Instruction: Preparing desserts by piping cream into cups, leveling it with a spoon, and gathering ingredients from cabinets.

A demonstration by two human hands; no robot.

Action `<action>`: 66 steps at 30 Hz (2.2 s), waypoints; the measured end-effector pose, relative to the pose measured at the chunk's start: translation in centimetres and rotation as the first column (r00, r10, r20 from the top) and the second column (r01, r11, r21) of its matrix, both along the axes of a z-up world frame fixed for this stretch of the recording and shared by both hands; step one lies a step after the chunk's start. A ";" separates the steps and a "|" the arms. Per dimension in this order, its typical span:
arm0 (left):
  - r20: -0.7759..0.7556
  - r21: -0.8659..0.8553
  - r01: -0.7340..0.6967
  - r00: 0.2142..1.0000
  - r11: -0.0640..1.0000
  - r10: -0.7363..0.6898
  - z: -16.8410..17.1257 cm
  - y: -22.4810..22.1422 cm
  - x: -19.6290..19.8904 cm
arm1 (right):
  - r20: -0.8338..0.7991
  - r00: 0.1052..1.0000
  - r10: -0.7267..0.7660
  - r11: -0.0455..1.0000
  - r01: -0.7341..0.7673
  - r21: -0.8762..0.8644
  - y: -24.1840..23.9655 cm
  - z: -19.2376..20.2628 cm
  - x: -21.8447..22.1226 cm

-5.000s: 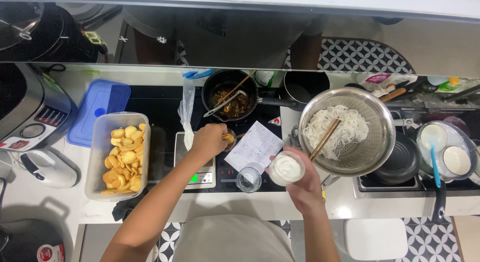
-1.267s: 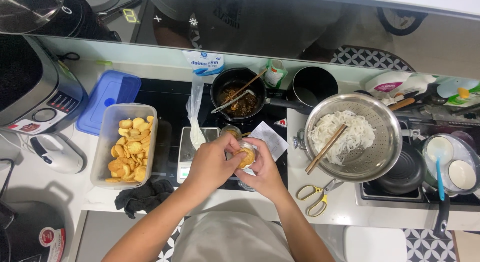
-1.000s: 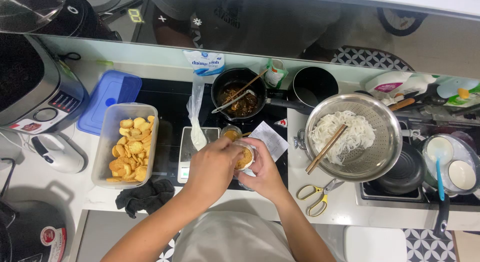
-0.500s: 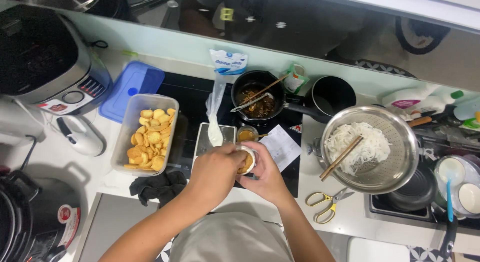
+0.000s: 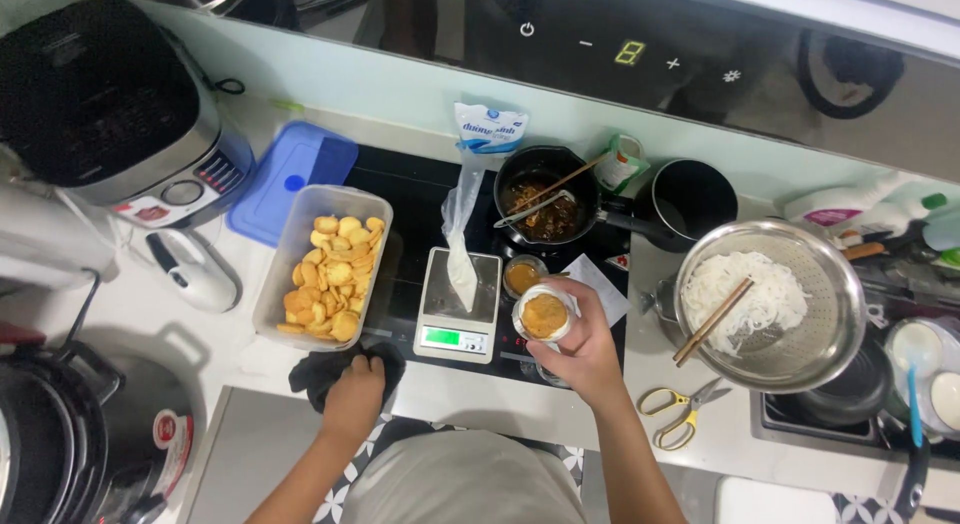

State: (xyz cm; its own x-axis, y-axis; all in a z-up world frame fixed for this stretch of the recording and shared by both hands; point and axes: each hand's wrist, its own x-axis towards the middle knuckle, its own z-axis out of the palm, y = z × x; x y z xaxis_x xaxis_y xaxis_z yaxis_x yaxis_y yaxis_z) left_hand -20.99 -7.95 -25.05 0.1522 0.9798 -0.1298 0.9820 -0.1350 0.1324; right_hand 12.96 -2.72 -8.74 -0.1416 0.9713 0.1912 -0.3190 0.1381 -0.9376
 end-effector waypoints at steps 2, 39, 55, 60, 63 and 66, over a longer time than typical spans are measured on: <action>0.047 -0.088 0.005 0.999 0.996 -0.001 -0.7 2.1 0.5 | 0.008 1.000 -0.021 0.998 0.022 -0.065 -0.4 -0.4 0.1; 0.982 -0.188 0.354 0.084 0.916 0.170 15.4 13.8 5.6 | -0.378 0.910 0.172 0.969 -0.225 -0.101 11.0 4.0 -13.5; 0.887 -0.390 0.235 -0.162 0.890 0.431 16.2 11.2 8.7 | -0.431 0.896 0.111 0.782 -0.346 -0.519 20.5 -0.5 -11.9; 0.947 -0.315 0.211 0.005 0.925 0.321 15.7 10.8 5.3 | 0.166 0.985 0.038 0.974 0.001 -0.225 18.5 -1.7 -10.8; 0.966 -0.258 0.061 -0.019 0.964 0.260 19.9 10.8 2.8 | 0.842 0.538 -0.039 0.990 -0.096 0.107 12.8 -5.9 -9.6; 0.920 -0.291 0.002 -0.276 0.957 0.280 20.4 11.0 1.3 | 0.959 0.280 0.046 0.976 -0.217 0.017 7.8 -7.6 -9.5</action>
State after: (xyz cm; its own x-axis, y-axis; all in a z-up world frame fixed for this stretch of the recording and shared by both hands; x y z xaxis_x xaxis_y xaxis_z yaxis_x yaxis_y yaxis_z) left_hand -19.74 3.00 -4.61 0.0852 0.9902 -0.1107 -0.3983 0.1357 0.9072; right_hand 3.43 5.11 -16.31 -0.4292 0.9009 -0.0652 0.7573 0.3196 -0.5695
